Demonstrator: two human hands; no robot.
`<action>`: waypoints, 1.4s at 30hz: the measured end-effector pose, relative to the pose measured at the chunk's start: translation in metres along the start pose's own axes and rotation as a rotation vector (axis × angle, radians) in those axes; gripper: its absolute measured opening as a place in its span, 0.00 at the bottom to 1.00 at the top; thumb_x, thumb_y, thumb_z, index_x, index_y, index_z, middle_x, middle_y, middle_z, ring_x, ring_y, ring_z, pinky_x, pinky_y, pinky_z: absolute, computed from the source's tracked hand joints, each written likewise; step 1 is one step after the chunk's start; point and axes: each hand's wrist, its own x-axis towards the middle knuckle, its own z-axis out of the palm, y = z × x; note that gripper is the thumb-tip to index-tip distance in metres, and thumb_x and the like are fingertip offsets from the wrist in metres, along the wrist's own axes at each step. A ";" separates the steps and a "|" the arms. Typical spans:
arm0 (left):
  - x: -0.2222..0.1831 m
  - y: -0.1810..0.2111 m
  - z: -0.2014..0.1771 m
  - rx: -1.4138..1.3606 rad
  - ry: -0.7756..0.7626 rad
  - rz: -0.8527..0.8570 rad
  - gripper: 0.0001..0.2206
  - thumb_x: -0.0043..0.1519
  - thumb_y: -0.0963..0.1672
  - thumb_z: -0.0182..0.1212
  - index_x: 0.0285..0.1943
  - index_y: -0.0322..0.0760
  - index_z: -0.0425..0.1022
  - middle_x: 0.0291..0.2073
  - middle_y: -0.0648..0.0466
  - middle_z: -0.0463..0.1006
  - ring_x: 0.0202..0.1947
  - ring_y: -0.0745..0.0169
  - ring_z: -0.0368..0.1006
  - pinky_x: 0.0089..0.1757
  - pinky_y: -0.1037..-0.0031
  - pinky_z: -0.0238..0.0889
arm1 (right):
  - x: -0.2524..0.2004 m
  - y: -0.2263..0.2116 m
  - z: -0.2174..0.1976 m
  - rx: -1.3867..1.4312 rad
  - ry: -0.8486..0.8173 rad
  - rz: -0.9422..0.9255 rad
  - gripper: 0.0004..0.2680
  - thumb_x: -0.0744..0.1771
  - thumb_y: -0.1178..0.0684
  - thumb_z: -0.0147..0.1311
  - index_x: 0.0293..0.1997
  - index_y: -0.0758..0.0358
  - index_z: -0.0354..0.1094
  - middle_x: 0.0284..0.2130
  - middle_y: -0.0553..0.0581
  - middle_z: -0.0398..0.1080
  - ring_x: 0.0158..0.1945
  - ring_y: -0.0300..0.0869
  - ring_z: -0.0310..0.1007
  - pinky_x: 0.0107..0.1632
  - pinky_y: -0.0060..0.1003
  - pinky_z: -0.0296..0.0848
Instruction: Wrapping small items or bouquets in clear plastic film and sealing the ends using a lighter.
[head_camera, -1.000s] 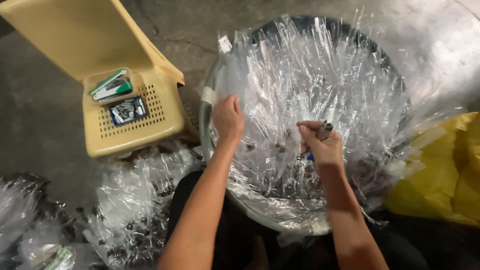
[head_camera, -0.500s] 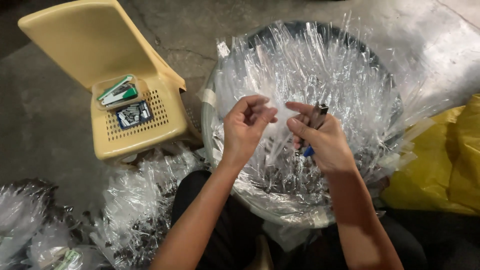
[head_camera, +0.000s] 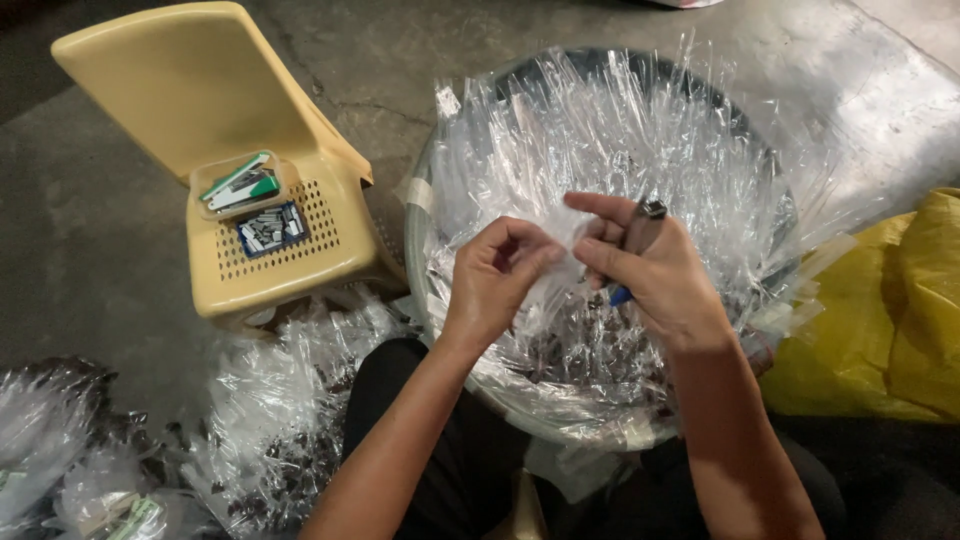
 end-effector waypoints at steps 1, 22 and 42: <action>-0.003 0.004 0.000 -0.001 -0.001 -0.001 0.10 0.55 0.41 0.77 0.42 0.38 0.82 0.27 0.54 0.81 0.31 0.75 0.73 0.37 0.79 0.72 | 0.003 0.007 -0.002 -0.001 0.002 0.000 0.13 0.65 0.64 0.59 0.54 0.79 0.68 0.31 0.60 0.70 0.30 0.42 0.72 0.31 0.31 0.78; -0.022 -0.016 -0.029 0.371 -0.496 0.073 0.25 0.64 0.45 0.66 0.72 0.52 0.69 0.47 0.43 0.78 0.49 0.41 0.77 0.47 0.49 0.74 | 0.021 0.028 -0.036 0.105 -0.075 -0.019 0.08 0.63 0.63 0.65 0.43 0.72 0.74 0.25 0.55 0.71 0.25 0.36 0.72 0.28 0.31 0.80; 0.107 -0.194 -0.074 0.935 0.283 -0.454 0.27 0.68 0.47 0.52 0.75 0.33 0.53 0.73 0.46 0.59 0.72 0.48 0.55 0.64 0.59 0.53 | -0.004 0.011 -0.052 -0.577 0.123 -0.298 0.04 0.69 0.64 0.53 0.34 0.68 0.66 0.38 0.61 0.71 0.41 0.47 0.75 0.43 0.35 0.79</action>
